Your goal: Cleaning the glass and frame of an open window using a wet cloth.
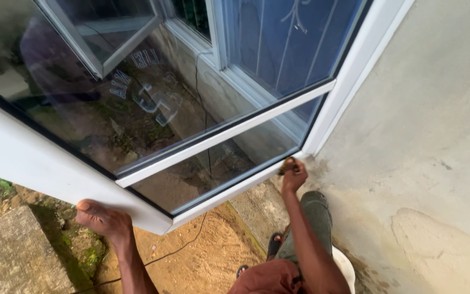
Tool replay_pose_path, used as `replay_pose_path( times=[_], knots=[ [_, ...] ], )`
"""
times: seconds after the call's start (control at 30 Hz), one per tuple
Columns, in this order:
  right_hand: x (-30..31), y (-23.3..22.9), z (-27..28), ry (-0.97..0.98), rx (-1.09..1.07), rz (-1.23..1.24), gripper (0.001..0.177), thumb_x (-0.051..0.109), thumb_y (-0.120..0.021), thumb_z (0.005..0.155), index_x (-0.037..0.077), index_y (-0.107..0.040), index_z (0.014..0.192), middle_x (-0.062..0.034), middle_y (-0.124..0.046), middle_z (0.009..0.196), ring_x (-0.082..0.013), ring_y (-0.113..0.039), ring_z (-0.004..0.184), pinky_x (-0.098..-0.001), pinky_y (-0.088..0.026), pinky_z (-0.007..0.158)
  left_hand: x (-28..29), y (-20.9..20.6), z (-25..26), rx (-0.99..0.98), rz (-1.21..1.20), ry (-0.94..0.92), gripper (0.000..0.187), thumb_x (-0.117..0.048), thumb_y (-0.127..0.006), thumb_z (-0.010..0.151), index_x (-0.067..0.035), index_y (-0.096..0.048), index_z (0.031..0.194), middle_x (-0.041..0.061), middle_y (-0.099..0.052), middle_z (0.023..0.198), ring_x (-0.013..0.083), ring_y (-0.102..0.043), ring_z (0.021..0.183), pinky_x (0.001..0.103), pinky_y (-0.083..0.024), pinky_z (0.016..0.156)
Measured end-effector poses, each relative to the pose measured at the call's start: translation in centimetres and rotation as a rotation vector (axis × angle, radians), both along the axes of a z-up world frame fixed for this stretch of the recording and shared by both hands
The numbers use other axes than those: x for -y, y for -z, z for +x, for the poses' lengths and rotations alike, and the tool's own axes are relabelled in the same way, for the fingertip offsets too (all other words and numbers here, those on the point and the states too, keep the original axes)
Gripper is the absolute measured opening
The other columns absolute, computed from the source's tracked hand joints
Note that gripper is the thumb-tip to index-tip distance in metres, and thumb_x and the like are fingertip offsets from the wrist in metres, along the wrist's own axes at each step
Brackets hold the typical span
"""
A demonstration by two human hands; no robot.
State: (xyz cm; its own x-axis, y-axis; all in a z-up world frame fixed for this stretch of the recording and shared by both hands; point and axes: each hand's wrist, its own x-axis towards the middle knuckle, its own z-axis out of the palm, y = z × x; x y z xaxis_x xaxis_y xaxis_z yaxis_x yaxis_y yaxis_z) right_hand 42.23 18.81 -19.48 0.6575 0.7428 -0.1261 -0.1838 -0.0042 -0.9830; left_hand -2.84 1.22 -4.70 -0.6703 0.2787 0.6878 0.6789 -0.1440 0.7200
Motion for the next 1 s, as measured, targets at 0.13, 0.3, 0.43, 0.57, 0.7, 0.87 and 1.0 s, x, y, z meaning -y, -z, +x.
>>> replay_pose_path(
  times=[0.13,0.3,0.43,0.57,0.7,0.87,1.0],
  knots=[
    [-5.8,3.3,4.2,0.052,-0.034,-0.127,0.012,0.017,-0.057,0.104,0.010,-0.057,0.113,-0.0056,-0.064,0.111,-0.0155,-0.069,0.091,-0.0297,-0.066,0.084,0.0,1.3,-0.6,0.013,-0.119,-0.098,0.058,-0.075,-0.007,0.102,-0.021,-0.008,0.080,-0.005,-0.010,0.074,0.0122,-0.015,0.061,0.031,-0.027,0.067],
    [-5.5,2.5,3.7,0.070,0.077,-0.058,0.011,0.013,-0.045,0.107,0.004,-0.045,0.115,-0.0054,-0.050,0.106,-0.0147,-0.053,0.087,-0.0307,-0.051,0.084,-0.5,2.6,-1.7,0.070,-0.052,-0.094,0.063,-0.081,-0.013,0.100,-0.023,-0.009,0.077,-0.008,-0.011,0.068,0.0079,-0.015,0.056,0.028,-0.029,0.060],
    [-5.8,4.9,4.2,0.174,0.219,0.032,0.011,0.012,-0.056,0.103,0.003,-0.055,0.110,-0.0053,-0.059,0.099,-0.0166,-0.056,0.084,-0.0312,-0.050,0.083,-0.6,4.8,-3.2,0.214,-0.034,0.024,0.051,-0.072,-0.012,0.105,-0.025,-0.011,0.085,-0.007,-0.011,0.074,0.0067,-0.010,0.061,0.017,-0.030,0.068],
    [-3.6,3.8,3.9,0.039,0.372,-0.052,0.030,0.032,-0.061,0.104,0.005,-0.054,0.117,-0.0108,-0.064,0.105,-0.0240,-0.066,0.090,-0.0380,-0.060,0.083,-0.6,2.5,-1.5,0.062,-0.046,-0.093,0.062,-0.078,-0.014,0.103,-0.021,-0.015,0.078,-0.005,-0.019,0.069,0.0101,-0.021,0.058,0.030,-0.032,0.063],
    [0.5,5.2,0.2,-0.160,0.292,-0.172,0.042,0.051,-0.044,0.105,0.012,-0.040,0.121,-0.0104,-0.059,0.115,-0.0269,-0.068,0.098,-0.0421,-0.060,0.082,-0.4,1.9,-1.0,0.052,-0.039,-0.090,0.064,-0.080,-0.015,0.102,-0.022,-0.016,0.076,-0.006,-0.020,0.065,0.0085,-0.021,0.053,0.031,-0.031,0.054],
    [-2.1,4.9,1.6,-0.046,0.248,-0.108,0.023,0.031,-0.042,0.111,0.010,-0.039,0.117,-0.0063,-0.053,0.103,-0.0192,-0.059,0.081,-0.0358,-0.058,0.072,-0.2,2.8,-1.5,-0.020,-0.109,-0.173,0.058,-0.072,-0.008,0.106,-0.020,-0.013,0.082,-0.004,-0.014,0.075,0.0129,-0.018,0.063,0.032,-0.030,0.067],
    [-7.6,7.5,5.6,0.247,0.372,-0.013,0.012,0.014,-0.053,0.104,0.005,-0.058,0.110,-0.0066,-0.060,0.096,-0.0196,-0.057,0.080,-0.0347,-0.051,0.080,-0.5,4.8,-2.6,0.000,-0.116,-0.212,0.060,-0.073,-0.007,0.106,-0.018,-0.019,0.085,-0.002,-0.018,0.082,0.0148,-0.023,0.070,0.033,-0.036,0.079]
  ],
)
